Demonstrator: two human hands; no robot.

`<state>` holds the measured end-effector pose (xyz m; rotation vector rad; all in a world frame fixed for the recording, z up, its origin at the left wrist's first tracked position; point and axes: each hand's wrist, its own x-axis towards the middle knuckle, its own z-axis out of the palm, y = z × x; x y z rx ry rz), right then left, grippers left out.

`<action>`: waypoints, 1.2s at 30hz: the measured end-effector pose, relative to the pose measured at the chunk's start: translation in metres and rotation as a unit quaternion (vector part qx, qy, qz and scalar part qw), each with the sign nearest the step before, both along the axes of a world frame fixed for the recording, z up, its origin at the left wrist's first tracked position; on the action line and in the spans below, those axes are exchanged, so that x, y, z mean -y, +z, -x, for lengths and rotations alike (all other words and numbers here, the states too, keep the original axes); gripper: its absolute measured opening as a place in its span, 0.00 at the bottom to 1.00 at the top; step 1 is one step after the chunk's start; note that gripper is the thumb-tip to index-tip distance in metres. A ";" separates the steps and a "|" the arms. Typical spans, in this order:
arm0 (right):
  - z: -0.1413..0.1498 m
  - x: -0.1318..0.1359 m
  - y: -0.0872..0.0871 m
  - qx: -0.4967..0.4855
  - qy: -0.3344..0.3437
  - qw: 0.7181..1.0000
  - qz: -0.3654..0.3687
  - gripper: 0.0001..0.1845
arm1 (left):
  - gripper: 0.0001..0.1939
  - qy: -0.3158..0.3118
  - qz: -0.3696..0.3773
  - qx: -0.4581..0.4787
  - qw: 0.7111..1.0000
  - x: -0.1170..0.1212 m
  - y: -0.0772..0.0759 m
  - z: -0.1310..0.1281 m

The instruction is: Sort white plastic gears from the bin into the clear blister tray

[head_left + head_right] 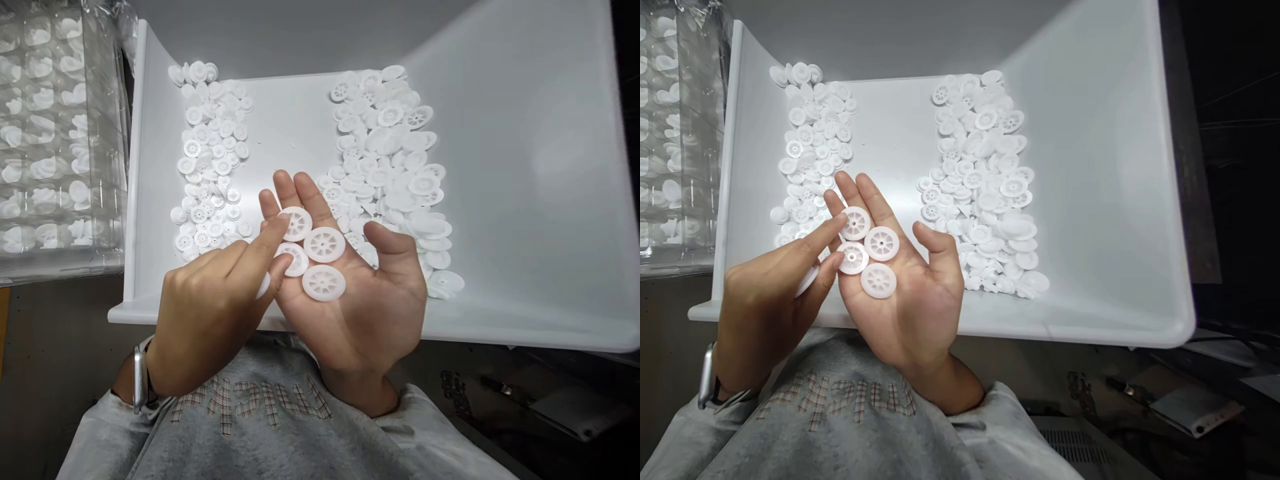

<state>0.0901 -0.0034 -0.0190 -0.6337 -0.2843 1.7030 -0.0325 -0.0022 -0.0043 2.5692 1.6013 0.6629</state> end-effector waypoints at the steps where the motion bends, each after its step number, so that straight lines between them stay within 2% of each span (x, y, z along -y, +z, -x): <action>1: 0.000 0.000 0.000 0.005 0.002 1.000 0.002 0.26 | 0.15 -0.003 0.004 0.003 1.000 0.000 0.000 0.001; 9: 0.001 -0.002 0.002 -0.016 -0.009 1.000 0.017 0.26 | 0.19 -0.019 0.029 0.054 0.998 0.006 0.000 0.010; 16: 0.003 -0.002 0.002 0.013 -0.019 1.000 0.021 0.26 | 0.16 -0.039 0.059 0.099 0.993 0.007 -0.002 0.015; 21: 0.001 -0.002 0.001 0.014 -0.012 1.000 0.009 0.26 | 0.16 -0.100 0.102 0.083 0.986 0.010 -0.005 0.025; 31: 0.001 -0.002 0.002 -0.012 -0.006 1.000 0.009 0.27 | 0.14 -0.135 0.083 0.070 0.985 0.011 -0.006 0.028; 36: 0.001 -0.002 0.002 -0.010 -0.005 1.000 0.001 0.27 | 0.13 -0.145 0.063 0.106 0.982 0.010 -0.007 0.028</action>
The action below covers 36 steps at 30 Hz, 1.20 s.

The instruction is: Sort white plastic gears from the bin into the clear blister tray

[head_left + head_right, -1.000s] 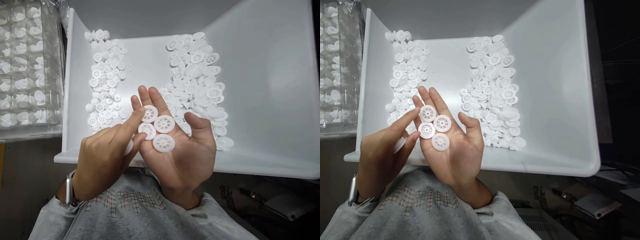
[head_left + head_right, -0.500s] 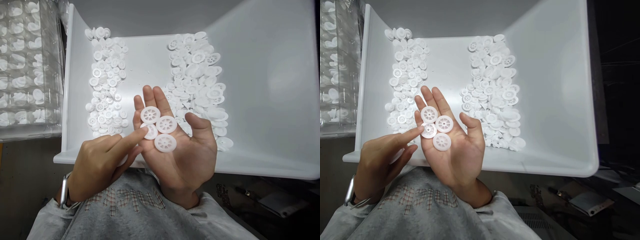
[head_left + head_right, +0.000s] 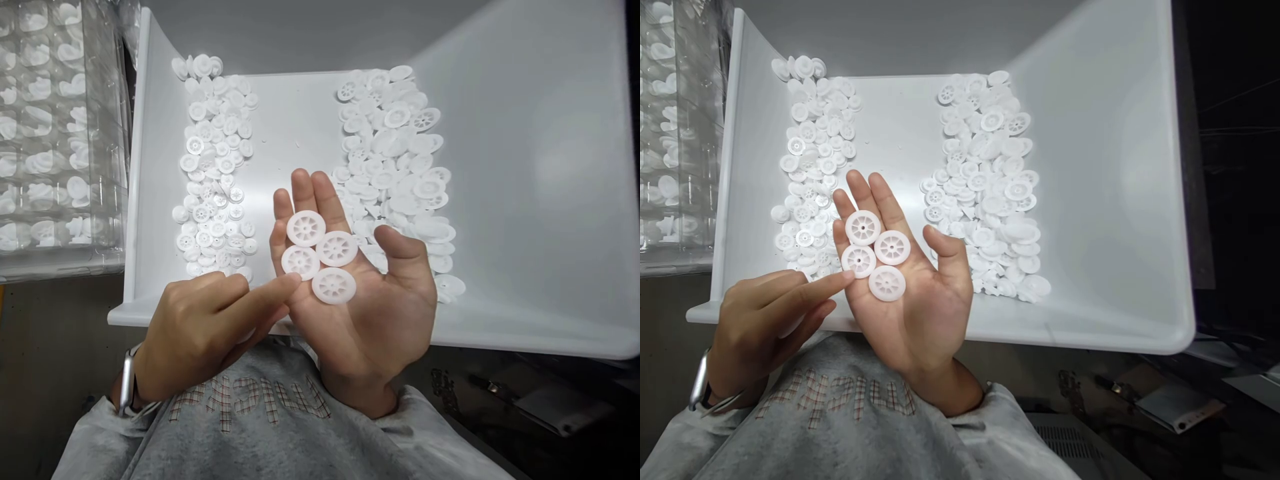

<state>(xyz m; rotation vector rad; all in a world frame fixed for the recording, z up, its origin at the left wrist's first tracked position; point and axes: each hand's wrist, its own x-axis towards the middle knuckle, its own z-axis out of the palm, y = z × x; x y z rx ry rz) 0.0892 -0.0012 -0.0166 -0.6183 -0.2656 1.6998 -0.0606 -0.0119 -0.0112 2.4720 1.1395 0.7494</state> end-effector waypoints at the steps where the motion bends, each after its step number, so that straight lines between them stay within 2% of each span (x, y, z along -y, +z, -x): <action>1: 0.000 0.000 0.000 0.004 0.001 1.000 -0.001 0.27 | 0.13 -0.001 -0.002 0.003 1.000 0.000 0.000 0.000; 6: -0.001 0.002 0.001 0.031 0.002 0.999 0.005 0.28 | 0.13 -0.007 -0.001 0.002 1.000 0.000 0.000 0.001; 16: -0.003 0.001 -0.001 0.015 0.015 1.000 -0.021 0.26 | 0.13 -0.007 -0.011 0.030 0.999 0.002 -0.001 -0.001; 29: -0.004 0.001 -0.001 0.061 0.020 0.998 -0.017 0.28 | 0.11 -0.021 -0.023 0.015 0.999 0.002 0.001 -0.004; 36: -0.002 0.002 0.000 0.056 0.014 0.998 -0.009 0.25 | 0.13 0.001 -0.036 0.002 0.999 0.002 -0.001 -0.005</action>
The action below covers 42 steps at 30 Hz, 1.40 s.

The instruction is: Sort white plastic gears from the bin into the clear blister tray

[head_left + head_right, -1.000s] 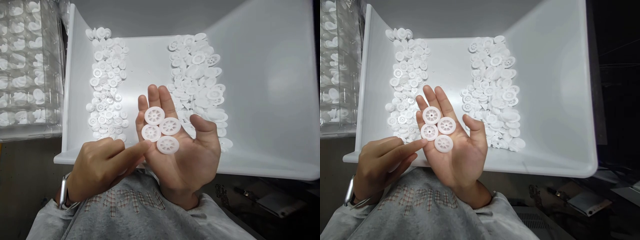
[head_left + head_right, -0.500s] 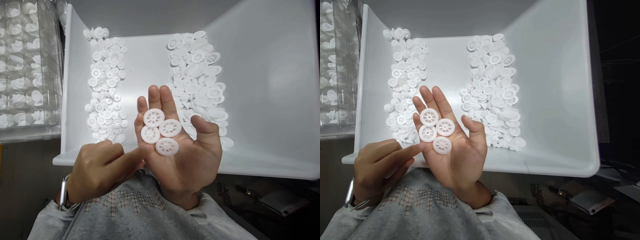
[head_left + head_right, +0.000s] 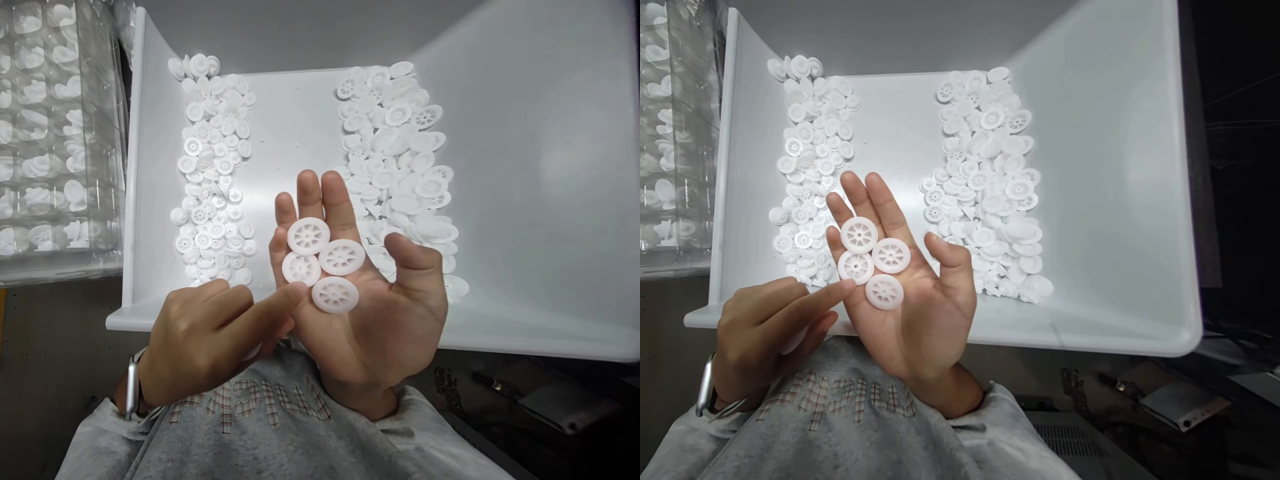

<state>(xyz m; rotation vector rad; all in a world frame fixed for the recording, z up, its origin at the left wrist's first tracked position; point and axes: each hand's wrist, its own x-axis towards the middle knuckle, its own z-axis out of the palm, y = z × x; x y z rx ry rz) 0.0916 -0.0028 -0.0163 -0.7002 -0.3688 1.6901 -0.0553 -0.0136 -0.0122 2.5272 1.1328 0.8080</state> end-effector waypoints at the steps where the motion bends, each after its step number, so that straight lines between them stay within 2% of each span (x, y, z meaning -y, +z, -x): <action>1: 0.000 0.000 0.000 0.003 -0.004 1.000 0.006 0.25 | 0.13 0.000 0.003 -0.004 1.000 0.000 0.000 0.000; 8: 0.000 -0.001 0.001 0.057 0.000 0.998 0.020 0.25 | 0.12 0.000 -0.006 0.002 1.000 0.001 -0.001 0.001; 16: 0.001 -0.001 0.000 0.011 -0.009 1.000 0.007 0.26 | 0.13 0.002 -0.005 -0.004 1.000 0.001 0.000 0.001; 23: 0.001 -0.001 0.000 0.056 -0.006 0.998 0.023 0.26 | 0.11 0.002 -0.007 -0.009 1.000 0.001 0.000 0.001; 31: 0.001 -0.001 0.002 0.045 -0.006 0.999 0.022 0.26 | 0.11 0.003 -0.007 -0.013 1.000 0.001 0.000 0.002; 38: 0.002 0.000 -0.001 -0.025 -0.014 1.000 0.003 0.25 | 0.12 0.001 -0.004 -0.007 1.000 0.001 0.000 0.001; 42: 0.003 0.000 -0.002 -0.031 -0.017 0.999 0.013 0.23 | 0.12 0.005 0.001 -0.006 1.000 0.001 0.000 0.001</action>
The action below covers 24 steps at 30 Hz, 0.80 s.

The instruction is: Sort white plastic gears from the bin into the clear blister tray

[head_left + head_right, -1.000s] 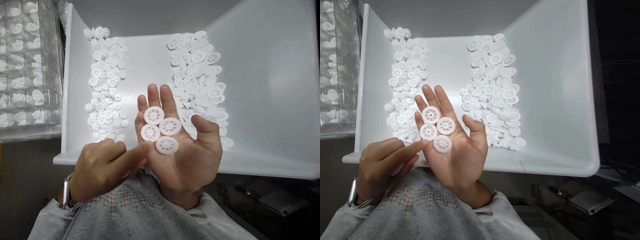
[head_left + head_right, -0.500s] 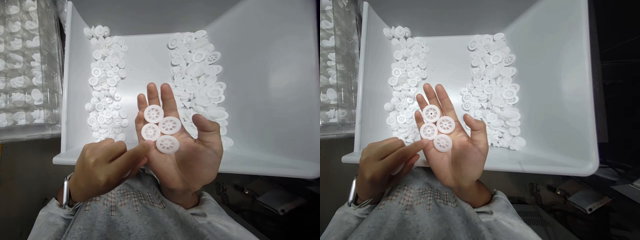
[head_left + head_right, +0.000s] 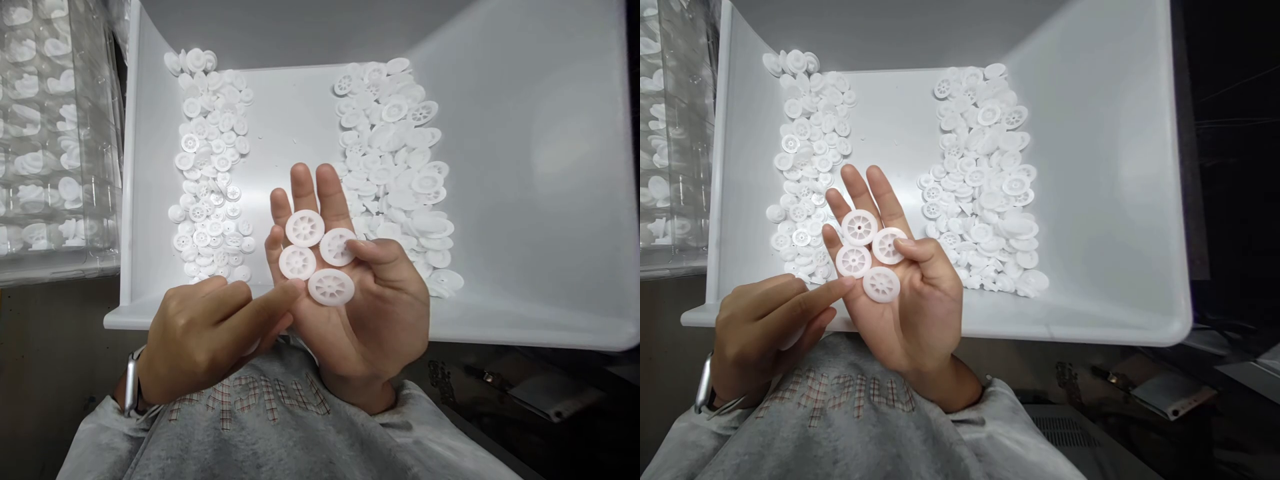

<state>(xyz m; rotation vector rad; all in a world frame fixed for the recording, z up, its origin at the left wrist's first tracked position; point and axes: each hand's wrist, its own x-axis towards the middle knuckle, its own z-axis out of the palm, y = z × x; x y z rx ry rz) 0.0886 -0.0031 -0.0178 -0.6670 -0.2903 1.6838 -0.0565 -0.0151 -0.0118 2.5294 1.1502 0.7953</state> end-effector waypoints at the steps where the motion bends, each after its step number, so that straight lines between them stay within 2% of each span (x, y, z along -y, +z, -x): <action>1: 0.000 0.000 0.000 0.004 0.001 1.000 0.000 0.23 | 0.12 0.000 0.002 0.001 1.000 0.000 0.000 0.000; 8: -0.002 0.000 0.000 0.059 0.022 0.998 0.001 0.26 | 0.13 0.002 0.013 0.006 1.000 0.001 0.002 -0.002; 15: -0.001 -0.001 0.000 0.004 -0.002 1.000 0.007 0.24 | 0.13 0.005 0.015 0.007 1.000 0.001 -0.001 -0.001; 24: -0.001 -0.001 0.001 0.006 -0.009 1.000 0.022 0.23 | 0.13 0.002 0.008 0.018 1.000 0.001 -0.002 0.000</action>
